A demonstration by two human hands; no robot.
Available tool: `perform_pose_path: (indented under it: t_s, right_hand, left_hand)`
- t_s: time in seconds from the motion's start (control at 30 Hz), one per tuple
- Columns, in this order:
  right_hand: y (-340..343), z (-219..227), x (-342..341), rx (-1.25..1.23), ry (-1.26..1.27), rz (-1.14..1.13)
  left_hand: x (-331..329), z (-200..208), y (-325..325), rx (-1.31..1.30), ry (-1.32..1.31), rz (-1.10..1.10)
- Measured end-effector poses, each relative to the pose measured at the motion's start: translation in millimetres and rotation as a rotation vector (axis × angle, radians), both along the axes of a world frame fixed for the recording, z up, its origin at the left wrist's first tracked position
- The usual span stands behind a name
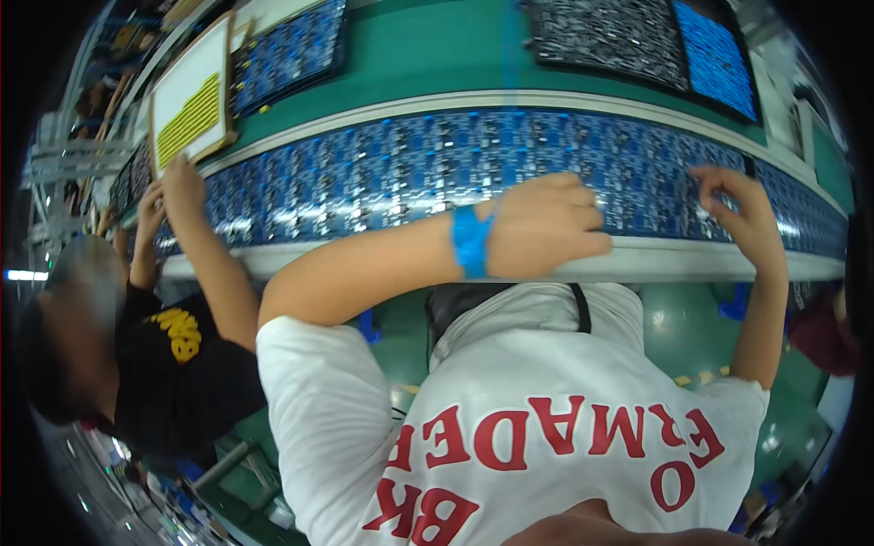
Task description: Manually placing small electronic components onto designated spots on printed circuit boards as they move along an assembly line conveyor.
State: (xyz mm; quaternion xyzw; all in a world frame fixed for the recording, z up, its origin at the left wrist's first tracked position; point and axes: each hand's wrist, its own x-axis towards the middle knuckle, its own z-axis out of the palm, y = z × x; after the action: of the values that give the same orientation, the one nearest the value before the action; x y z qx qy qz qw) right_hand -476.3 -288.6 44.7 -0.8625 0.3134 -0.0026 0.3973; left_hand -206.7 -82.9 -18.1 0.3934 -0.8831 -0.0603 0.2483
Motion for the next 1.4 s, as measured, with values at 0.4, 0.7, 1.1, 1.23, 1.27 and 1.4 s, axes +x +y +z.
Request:
perform_pose_path:
  t_s: [0.4, 0.7, 1.1, 1.23, 1.27, 1.4]
  right_hand:
    - [-0.6, -40.6, 123.5, -0.223, -0.314, 0.171]
    - [-6.5, -62.4, 128.4, -0.771, -0.248, 0.392]
    - [0.3, -66.9, 127.5, -0.92, -0.272, 0.428]
    - [0.5, -66.4, 128.6, -0.892, -0.232, 0.435]
    - [1.4, -67.2, 129.4, -0.887, -0.233, 0.429]
    - [6.0, -68.2, 132.5, -0.935, -0.236, 0.419]
  left_hand:
    - [44.1, 24.2, -17.7, 0.138, 0.222, 0.368]
    - [52.3, 22.6, -11.8, 0.304, 0.391, 0.484]
    - [40.6, 21.6, -36.1, 0.46, 0.486, 0.572]
    - [39.9, 19.5, -39.5, 0.455, 0.483, 0.574]
    - [39.0, 18.8, -40.4, 0.446, 0.484, 0.578]
    - [32.2, 15.2, -44.6, 0.391, 0.432, 0.605]
